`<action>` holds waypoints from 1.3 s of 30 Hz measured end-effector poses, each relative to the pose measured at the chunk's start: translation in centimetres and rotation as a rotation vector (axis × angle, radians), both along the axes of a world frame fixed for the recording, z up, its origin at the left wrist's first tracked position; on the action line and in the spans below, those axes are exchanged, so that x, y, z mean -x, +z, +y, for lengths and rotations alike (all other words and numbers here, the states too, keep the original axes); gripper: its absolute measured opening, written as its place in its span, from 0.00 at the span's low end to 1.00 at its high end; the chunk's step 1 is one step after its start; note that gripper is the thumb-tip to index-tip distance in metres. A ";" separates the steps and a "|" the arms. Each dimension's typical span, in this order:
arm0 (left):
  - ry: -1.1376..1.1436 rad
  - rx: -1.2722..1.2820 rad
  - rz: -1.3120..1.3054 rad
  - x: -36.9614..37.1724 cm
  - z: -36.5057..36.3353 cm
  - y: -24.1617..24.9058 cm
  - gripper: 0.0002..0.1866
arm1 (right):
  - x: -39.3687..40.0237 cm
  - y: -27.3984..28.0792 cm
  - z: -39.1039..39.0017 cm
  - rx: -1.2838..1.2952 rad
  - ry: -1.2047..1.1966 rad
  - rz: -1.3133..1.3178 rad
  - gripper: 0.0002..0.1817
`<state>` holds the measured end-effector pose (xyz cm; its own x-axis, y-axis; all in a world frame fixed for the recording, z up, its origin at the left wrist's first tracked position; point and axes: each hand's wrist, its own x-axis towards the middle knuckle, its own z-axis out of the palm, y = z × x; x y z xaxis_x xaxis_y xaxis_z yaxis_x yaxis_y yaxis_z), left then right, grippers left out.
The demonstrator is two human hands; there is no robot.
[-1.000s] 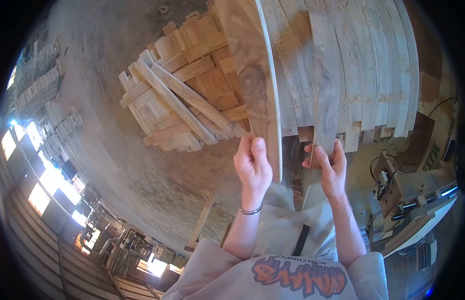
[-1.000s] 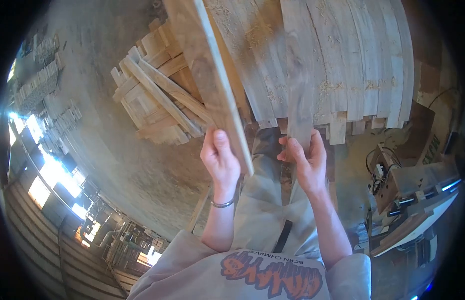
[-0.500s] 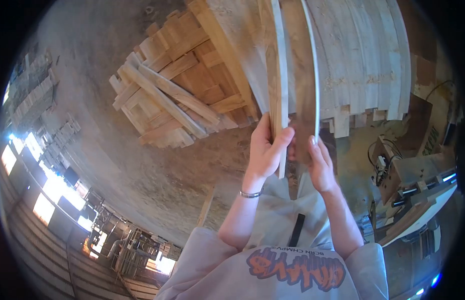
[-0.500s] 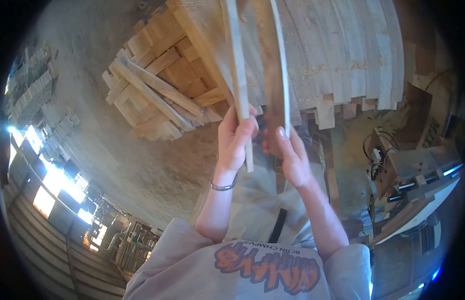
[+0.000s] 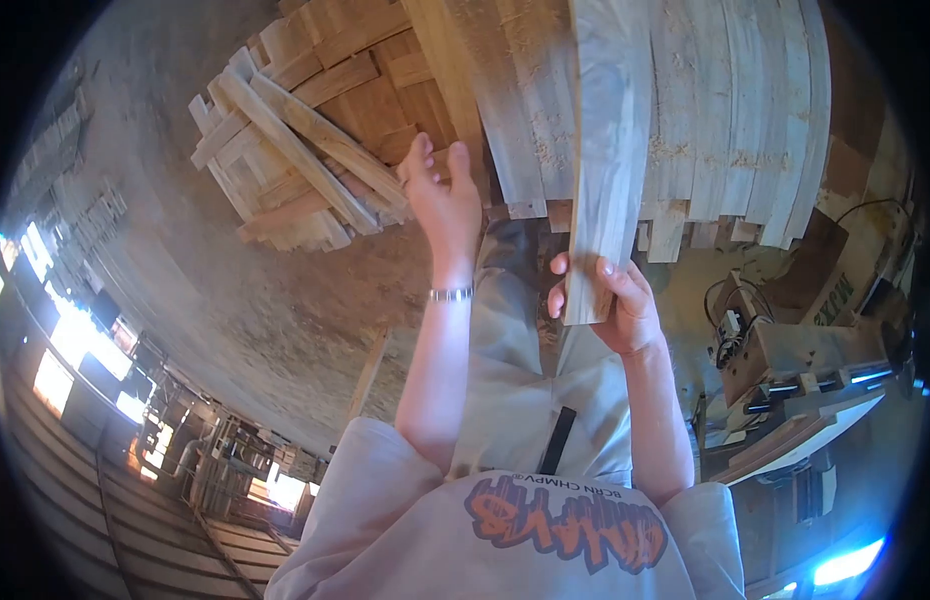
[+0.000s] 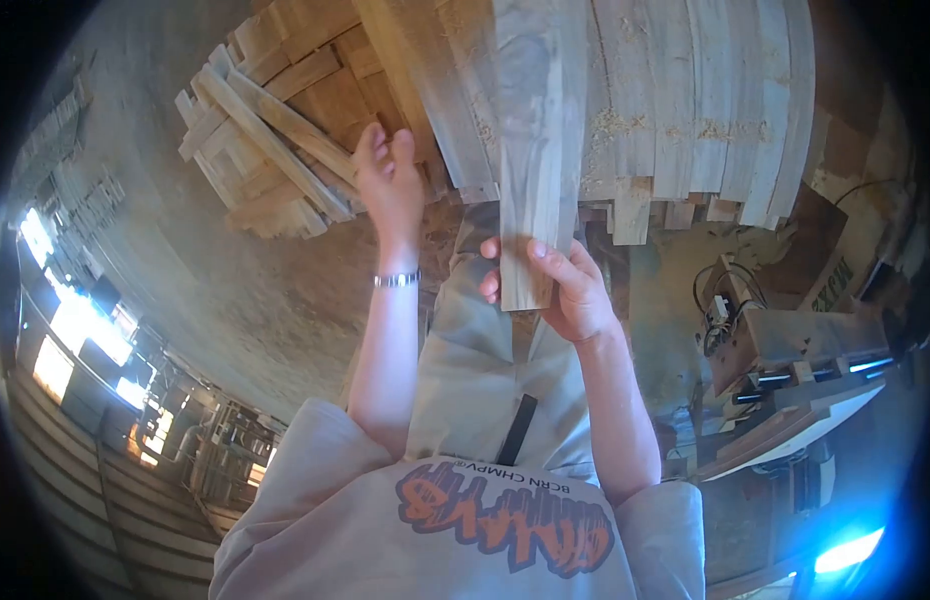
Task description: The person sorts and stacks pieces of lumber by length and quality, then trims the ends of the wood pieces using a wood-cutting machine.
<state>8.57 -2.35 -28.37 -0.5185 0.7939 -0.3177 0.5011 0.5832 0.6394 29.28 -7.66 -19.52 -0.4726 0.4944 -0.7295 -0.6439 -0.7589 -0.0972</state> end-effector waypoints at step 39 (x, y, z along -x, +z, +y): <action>-0.836 0.140 -0.577 6.2 0.8 14.9 0.22 | 2.0 5.1 3.1 -0.303 -0.191 -0.381 0.37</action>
<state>2.41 -1.57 -13.47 0.4449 0.7679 -0.4609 0.4192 0.2762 0.8649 27.28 -4.53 -14.41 -0.0826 0.7615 -0.6429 -0.6443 -0.5329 -0.5485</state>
